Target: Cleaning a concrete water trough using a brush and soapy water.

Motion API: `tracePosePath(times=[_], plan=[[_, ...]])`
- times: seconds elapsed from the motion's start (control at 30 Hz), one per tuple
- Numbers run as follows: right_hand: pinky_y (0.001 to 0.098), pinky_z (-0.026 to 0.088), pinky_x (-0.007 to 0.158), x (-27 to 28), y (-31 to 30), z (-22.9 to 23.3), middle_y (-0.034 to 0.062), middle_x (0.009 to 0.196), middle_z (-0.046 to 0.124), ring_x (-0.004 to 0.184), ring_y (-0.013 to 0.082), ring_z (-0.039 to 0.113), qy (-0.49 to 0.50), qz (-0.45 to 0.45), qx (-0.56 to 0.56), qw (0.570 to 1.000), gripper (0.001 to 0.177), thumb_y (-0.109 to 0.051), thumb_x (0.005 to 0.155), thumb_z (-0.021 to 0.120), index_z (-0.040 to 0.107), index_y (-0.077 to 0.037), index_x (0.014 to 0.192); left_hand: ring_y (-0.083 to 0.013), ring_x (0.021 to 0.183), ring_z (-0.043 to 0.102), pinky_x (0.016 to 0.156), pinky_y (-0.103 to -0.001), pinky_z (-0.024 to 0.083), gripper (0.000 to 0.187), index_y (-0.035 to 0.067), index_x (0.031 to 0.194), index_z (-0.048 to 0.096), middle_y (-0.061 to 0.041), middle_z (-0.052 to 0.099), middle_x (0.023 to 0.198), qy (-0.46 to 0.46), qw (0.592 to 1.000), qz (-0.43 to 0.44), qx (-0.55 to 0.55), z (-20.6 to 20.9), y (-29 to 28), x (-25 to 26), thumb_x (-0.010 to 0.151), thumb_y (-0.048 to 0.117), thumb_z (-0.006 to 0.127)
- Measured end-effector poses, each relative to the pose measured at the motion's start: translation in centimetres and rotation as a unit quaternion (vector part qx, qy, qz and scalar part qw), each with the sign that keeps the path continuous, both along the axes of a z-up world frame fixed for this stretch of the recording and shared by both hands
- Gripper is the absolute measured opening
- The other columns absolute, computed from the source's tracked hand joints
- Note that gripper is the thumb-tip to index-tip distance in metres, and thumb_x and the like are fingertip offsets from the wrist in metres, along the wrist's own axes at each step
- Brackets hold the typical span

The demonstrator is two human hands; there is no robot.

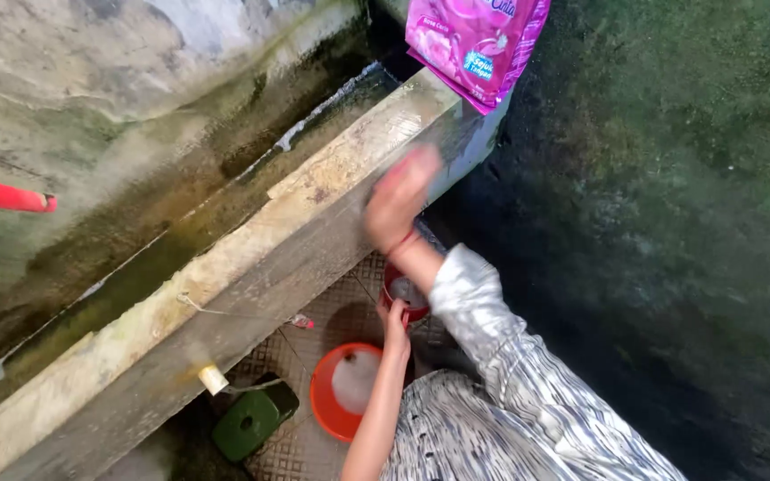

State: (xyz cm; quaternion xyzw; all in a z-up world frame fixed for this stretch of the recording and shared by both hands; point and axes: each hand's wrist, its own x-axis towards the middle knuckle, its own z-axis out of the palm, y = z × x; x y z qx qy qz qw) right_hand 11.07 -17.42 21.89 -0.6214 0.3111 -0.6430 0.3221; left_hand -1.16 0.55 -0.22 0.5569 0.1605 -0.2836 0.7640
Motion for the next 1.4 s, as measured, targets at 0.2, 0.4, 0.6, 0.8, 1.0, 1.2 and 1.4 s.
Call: tracePosePath(times=[0.2, 0.4, 0.6, 0.8, 1.0, 1.2, 1.4], plan=[[0.0431, 0.049, 0.092, -0.3, -3.6, -11.9, 0.0135, 0.099, 0.065, 0.099, 0.0308, 0.064, 0.255, 0.196, 0.001, 0.947, 0.036, -0.042, 0.087, 0.065, 0.068, -0.01, 0.101, -0.0165, 0.111, 0.056, 0.094, -0.032, 0.051, 0.077, 0.012, 0.149, 0.036, -0.005, 0.052, 0.132, 0.007, 1.0, 0.007, 0.01, -2.3, 1.6, 0.0, 0.078, 0.014, 0.064], [0.0472, 0.049, 0.105, 0.2, -2.2, -13.0, 0.0274, 0.126, 0.058, 0.112, 0.0398, 0.06, -0.049, -0.046, 0.188, 0.98, 0.027, -0.007, 0.113, 0.04, 0.051, 0.01, 0.131, -0.0136, 0.1, 0.056, 0.08, -0.029, 0.043, 0.077, 0.014, 0.152, 0.036, -0.005, 0.055, 0.128, 0.011, 0.996, 0.031, 0.087, -3.4, 5.4, -1.1, 0.08, 0.016, 0.063], [0.0521, 0.039, 0.084, -1.8, 1.0, -18.1, 0.0238, 0.099, 0.052, 0.093, 0.0423, 0.052, 0.131, 0.096, -0.153, 0.975, 0.021, -0.009, 0.091, 0.056, 0.047, 0.006, 0.102, -0.0147, 0.098, 0.057, 0.084, -0.029, 0.049, 0.075, 0.014, 0.153, 0.033, -0.009, 0.056, 0.125, 0.008, 0.995, 0.048, 0.089, -5.8, 5.3, -1.4, 0.087, 0.023, 0.066], [0.0459, 0.045, 0.082, 0.5, -2.1, -18.4, 0.0214, 0.102, 0.051, 0.09, 0.0371, 0.05, -0.065, -0.016, 0.33, 0.942, 0.02, -0.007, 0.106, 0.042, 0.054, 0.007, 0.111, -0.0158, 0.079, 0.043, 0.064, -0.028, 0.035, 0.08, 0.014, 0.159, 0.035, -0.009, 0.053, 0.115, -0.006, 0.995, 0.022, 0.098, -6.1, 6.0, -1.8, 0.085, 0.02, 0.065], [0.045, 0.04, 0.105, -0.6, 1.7, -18.3, 0.0247, 0.12, 0.049, 0.113, 0.0373, 0.05, 0.087, 0.034, 0.019, 0.995, 0.031, -0.006, 0.103, 0.038, 0.043, 0.009, 0.129, -0.0146, 0.093, 0.058, 0.079, -0.027, 0.05, 0.078, 0.015, 0.153, 0.033, -0.008, 0.056, 0.124, 0.015, 0.995, 0.046, 0.09, -5.1, 5.3, -0.9, 0.082, 0.017, 0.066], [0.0452, 0.037, 0.113, 0.5, -2.0, -19.8, 0.0233, 0.136, 0.048, 0.126, 0.0339, 0.049, 0.014, -0.088, 0.137, 0.987, 0.034, -0.004, 0.11, 0.039, 0.038, 0.01, 0.141, -0.0104, 0.093, 0.052, 0.071, -0.026, 0.038, 0.082, 0.023, 0.153, 0.037, 0.002, 0.056, 0.125, 0.088, 0.977, 0.016, 0.192, -2.1, 4.5, -1.6, 0.074, 0.024, 0.062], [0.0356, 0.04, 0.103, -2.2, 0.9, -26.3, 0.0059, 0.114, 0.046, 0.108, 0.0197, 0.047, -0.175, 0.089, 0.216, 0.956, 0.006, -0.008, 0.121, 0.039, 0.044, -0.005, 0.121, -0.0117, 0.09, 0.057, 0.069, -0.024, 0.042, 0.074, 0.021, 0.148, 0.04, 0.0, 0.06, 0.122, 0.055, 0.991, 0.047, 0.112, -2.7, 5.0, -1.8, 0.077, 0.023, 0.063]])
